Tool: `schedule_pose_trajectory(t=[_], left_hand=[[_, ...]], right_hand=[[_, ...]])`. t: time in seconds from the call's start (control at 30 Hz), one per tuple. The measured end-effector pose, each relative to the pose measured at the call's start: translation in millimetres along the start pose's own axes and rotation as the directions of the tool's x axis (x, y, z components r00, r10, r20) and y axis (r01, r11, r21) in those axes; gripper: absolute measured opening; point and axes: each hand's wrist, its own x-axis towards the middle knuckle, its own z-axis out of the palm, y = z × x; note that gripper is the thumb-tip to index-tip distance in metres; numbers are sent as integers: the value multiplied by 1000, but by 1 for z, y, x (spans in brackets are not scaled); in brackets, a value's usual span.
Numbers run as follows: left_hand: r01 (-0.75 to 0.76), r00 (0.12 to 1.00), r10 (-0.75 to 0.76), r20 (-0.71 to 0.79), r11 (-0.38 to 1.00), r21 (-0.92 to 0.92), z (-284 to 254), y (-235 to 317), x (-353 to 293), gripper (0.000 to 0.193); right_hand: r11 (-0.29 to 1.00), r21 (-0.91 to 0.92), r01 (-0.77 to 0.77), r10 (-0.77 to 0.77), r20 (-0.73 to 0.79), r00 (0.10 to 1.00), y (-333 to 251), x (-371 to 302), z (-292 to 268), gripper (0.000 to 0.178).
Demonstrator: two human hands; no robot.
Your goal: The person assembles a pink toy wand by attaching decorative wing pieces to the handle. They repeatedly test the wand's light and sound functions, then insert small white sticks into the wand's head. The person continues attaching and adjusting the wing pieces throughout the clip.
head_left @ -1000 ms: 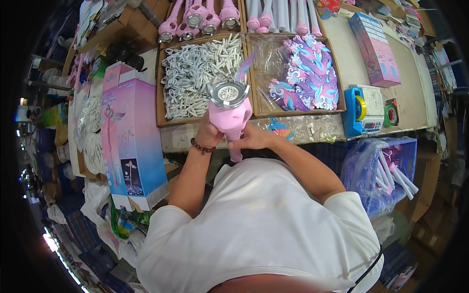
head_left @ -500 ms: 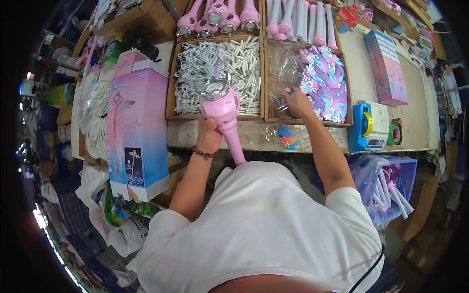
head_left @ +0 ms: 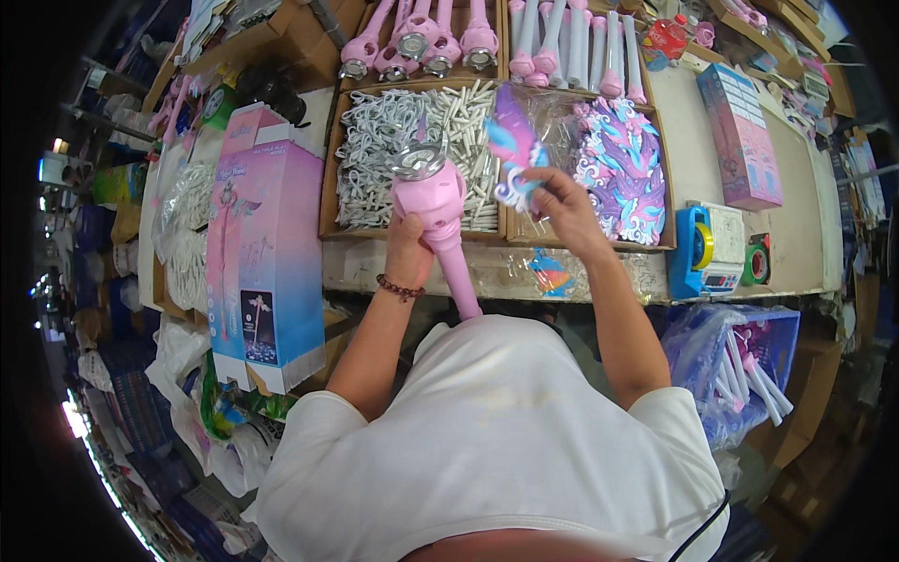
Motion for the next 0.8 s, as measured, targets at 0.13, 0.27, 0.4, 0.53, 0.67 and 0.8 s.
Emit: schedule_pose_trajectory(t=[0.13, 0.27, 0.4, 0.53, 0.67, 0.8], left_hand=[[-32, 999, 32, -3, 999, 2, 14, -5, 4, 92], [14, 998, -12, 62, 999, -44, 22, -5, 4, 94], [40, 996, -33, 80, 995, -90, 26, -6, -3, 98], [88, 990, -81, 118, 995, -56, 27, -12, -4, 98], [42, 995, -36, 92, 997, -67, 34, -11, -2, 96], [23, 999, -21, 33, 999, -40, 34, -10, 1, 92]], right_hand=[[979, 105, -177, 165, 116, 980, 7, -18, 21, 39], [983, 50, -178, 162, 231, 959, 30, -27, 22, 57], [976, -136, -167, 196, 241, 950, 8, -30, 26, 62], [984, -161, 72, -68, 27, 997, 45, -19, 30, 46], [869, -494, -23, -48, -131, 990, 54, -23, 21, 34], [914, -328, -238, 125, -332, 935, 74, -27, 6, 26]])
